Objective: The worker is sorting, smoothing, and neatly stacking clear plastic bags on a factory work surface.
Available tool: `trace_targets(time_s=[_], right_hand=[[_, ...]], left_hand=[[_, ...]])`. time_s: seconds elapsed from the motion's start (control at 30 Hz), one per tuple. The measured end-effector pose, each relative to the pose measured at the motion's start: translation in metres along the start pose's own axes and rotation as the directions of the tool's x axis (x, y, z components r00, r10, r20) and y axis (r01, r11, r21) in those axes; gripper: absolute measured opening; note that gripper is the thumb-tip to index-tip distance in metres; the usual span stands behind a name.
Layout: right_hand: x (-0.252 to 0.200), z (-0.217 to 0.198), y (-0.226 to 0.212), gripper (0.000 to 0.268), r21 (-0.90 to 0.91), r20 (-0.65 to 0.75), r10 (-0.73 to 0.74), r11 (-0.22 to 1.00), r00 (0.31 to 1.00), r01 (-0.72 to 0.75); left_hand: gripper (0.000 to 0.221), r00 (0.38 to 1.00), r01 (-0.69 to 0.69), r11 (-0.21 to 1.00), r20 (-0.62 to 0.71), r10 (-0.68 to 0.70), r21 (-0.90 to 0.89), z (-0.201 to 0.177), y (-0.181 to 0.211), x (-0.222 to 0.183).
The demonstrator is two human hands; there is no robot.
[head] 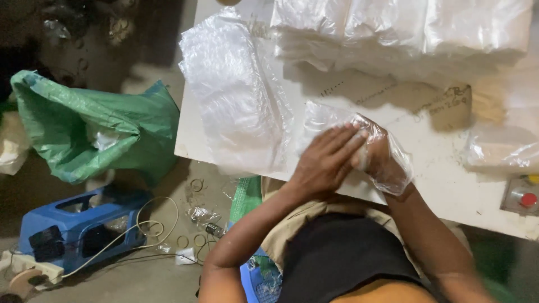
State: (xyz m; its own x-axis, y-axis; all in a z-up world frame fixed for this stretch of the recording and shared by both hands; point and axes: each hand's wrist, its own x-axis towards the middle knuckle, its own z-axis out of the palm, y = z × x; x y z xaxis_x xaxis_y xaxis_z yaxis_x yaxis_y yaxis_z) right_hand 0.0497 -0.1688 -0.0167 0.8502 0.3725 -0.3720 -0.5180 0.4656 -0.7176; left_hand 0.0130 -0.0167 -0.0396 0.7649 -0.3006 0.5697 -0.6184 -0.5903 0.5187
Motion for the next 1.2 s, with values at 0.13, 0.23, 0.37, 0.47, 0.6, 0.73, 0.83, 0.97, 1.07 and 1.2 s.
trace_targets(time_s=[0.13, 0.23, 0.37, 0.47, 0.6, 0.73, 0.83, 0.97, 1.07, 1.2], right_hand=[[0.005, 0.004, 0.001, 0.043, -0.139, 0.008, 0.022, 0.990, 1.000, -0.020], [0.009, -0.035, -0.002, 0.042, -0.268, -0.008, -0.001, 0.964, 1.000, -0.001], [-0.019, -0.081, -0.029, 0.045, -0.326, -0.333, -0.271, 0.932, 0.903, 0.160], [-0.019, -0.034, -0.028, 0.036, -0.622, -0.140, -0.673, 0.630, 0.726, 0.464], [0.007, 0.061, -0.002, 0.072, -0.502, 0.418, -0.235, 0.745, 0.878, 0.439], [0.062, 0.009, 0.057, 0.087, -0.788, 0.574, -0.325, 0.032, 0.752, 0.615], [0.057, -0.042, 0.034, 0.096, -0.906, 0.402, -0.175, -0.222, 0.899, 0.361], [0.015, -0.100, -0.028, 0.072, -0.969, 0.229, -0.092, 0.068, 0.969, 0.235], [-0.039, -0.123, -0.095, 0.050, -0.727, 0.003, -0.240, 0.666, 0.971, 0.167], [-0.062, -0.258, -0.160, 0.041, -0.914, -0.184, -0.777, 0.361, 0.602, 0.186]], left_hand=[[0.057, 0.926, 0.278, 0.959, 0.280, -0.253, -0.051, 0.005, -0.044, 0.000], [0.077, 0.819, 0.304, 0.933, 0.448, -0.358, 0.190, 0.015, -0.047, 0.011], [0.098, 0.840, 0.137, 0.849, 0.395, -0.373, 0.511, 0.035, -0.041, 0.011], [0.072, 0.934, 0.227, 0.902, 0.181, -0.308, 0.368, 0.050, -0.050, 0.002], [0.055, 0.924, 0.348, 0.929, 0.119, -0.362, 0.124, 0.058, -0.075, -0.023], [0.069, 0.795, 0.069, 0.631, 0.340, -0.503, 0.773, 0.053, -0.072, -0.025], [0.060, 0.899, 0.205, 0.873, 0.268, -0.347, 0.443, 0.039, -0.061, -0.018], [0.052, 0.960, 0.246, 0.932, 0.064, -0.272, 0.265, 0.034, -0.055, -0.021], [0.046, 0.959, 0.235, 0.965, -0.188, -0.211, 0.114, 0.031, -0.050, -0.023], [0.035, 0.900, 0.191, 0.978, -0.411, -0.144, 0.078, 0.027, -0.036, -0.018]])
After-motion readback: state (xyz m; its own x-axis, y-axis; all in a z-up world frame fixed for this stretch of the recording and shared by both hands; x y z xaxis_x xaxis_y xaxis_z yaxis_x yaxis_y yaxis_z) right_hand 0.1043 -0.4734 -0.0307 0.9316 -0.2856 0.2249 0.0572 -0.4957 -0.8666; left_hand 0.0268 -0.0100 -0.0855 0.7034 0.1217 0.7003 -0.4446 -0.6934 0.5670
